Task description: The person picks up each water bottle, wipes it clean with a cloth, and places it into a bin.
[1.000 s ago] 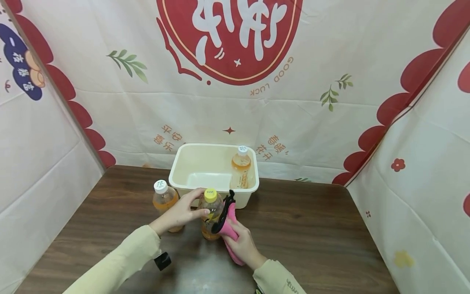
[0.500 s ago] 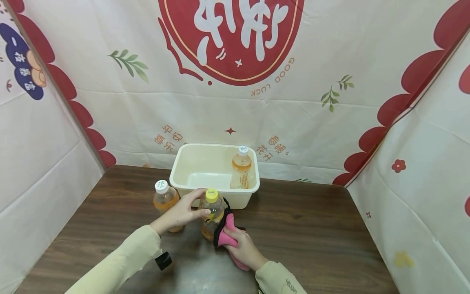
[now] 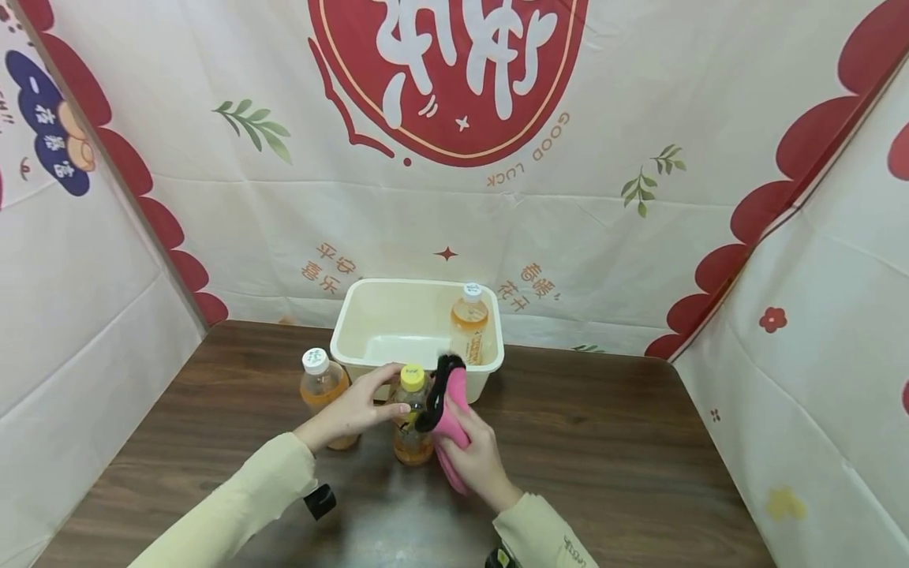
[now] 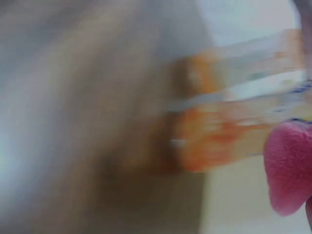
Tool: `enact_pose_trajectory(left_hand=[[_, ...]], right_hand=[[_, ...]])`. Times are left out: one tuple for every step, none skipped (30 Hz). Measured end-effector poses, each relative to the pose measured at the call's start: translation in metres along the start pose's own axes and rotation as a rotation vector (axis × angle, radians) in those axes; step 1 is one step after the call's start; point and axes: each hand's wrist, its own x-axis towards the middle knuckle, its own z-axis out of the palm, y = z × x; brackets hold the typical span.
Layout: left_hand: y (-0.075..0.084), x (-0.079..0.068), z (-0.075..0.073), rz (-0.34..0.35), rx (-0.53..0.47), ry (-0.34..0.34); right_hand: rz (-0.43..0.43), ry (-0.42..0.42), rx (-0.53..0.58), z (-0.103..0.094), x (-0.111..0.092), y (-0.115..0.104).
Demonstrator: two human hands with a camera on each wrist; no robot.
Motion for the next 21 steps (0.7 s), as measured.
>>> enact_pose_trajectory(left_hand=[[0.001, 0.0, 0.0, 0.001, 0.005, -0.002], [0.001, 0.0, -0.001, 0.005, 0.006, -0.003], [0.001, 0.0, -0.001, 0.006, 0.01, -0.002], [0.001, 0.0, -0.001, 0.005, 0.017, -0.002], [0.002, 0.0, -0.002, 0.005, 0.022, -0.002], [0.002, -0.001, -0.002, 0.004, 0.024, -0.002], [0.002, 0.0, -0.002, 0.006, 0.023, -0.003], [0.002, 0.0, -0.001, 0.007, 0.021, -0.002], [0.002, 0.0, -0.001, 0.005, 0.021, -0.002], [0.003, -0.001, -0.001, 0.003, 0.02, -0.003], [0.002, -0.001, -0.001, 0.003, 0.018, -0.001], [0.002, -0.001, -0.001, 0.009, 0.021, 0.002], [0.002, -0.001, -0.001, 0.011, 0.021, 0.006], [0.002, -0.001, -0.001, 0.014, 0.023, 0.009], [0.001, -0.001, 0.0, 0.018, 0.023, 0.012], [0.001, 0.0, 0.0, 0.023, 0.022, 0.016], [0.001, 0.0, 0.001, 0.031, 0.022, 0.019], [0.0, 0.001, 0.001, 0.035, 0.024, 0.022], [0.001, 0.001, 0.002, 0.036, 0.025, 0.023], [0.0, 0.001, 0.002, 0.037, 0.024, 0.024], [0.0, 0.002, 0.002, 0.035, 0.021, 0.026]], right_hand=[[0.008, -0.007, 0.004, -0.001, 0.008, -0.003], [0.013, -0.014, 0.002, -0.002, 0.016, -0.007], [0.014, -0.027, 0.0, -0.003, 0.024, -0.01], [0.015, -0.038, -0.004, -0.004, 0.03, -0.012], [0.021, -0.052, -0.002, -0.004, 0.036, -0.015], [0.025, -0.063, -0.002, -0.005, 0.04, -0.017], [0.025, -0.07, -0.002, -0.005, 0.042, -0.018], [0.024, -0.074, -0.004, -0.006, 0.044, -0.019], [0.022, -0.077, 0.001, -0.006, 0.044, -0.019], [0.021, -0.075, 0.006, -0.005, 0.043, -0.019], [0.021, -0.07, 0.013, -0.004, 0.042, -0.018], [0.018, -0.062, 0.02, -0.003, 0.04, -0.018], [0.02, -0.053, 0.028, -0.002, 0.038, -0.016], [0.02, -0.044, 0.038, -0.001, 0.035, -0.014], [0.015, -0.032, 0.05, 0.001, 0.032, -0.012], [0.012, -0.018, 0.057, 0.002, 0.029, -0.01], [0.012, -0.008, 0.065, 0.002, 0.026, -0.007], [0.009, 0.0, 0.074, 0.003, 0.023, -0.005], [0.011, 0.006, 0.079, 0.004, 0.02, -0.002], [0.01, 0.011, 0.085, 0.004, 0.016, 0.0], [0.013, 0.019, 0.088, 0.005, 0.013, 0.002]])
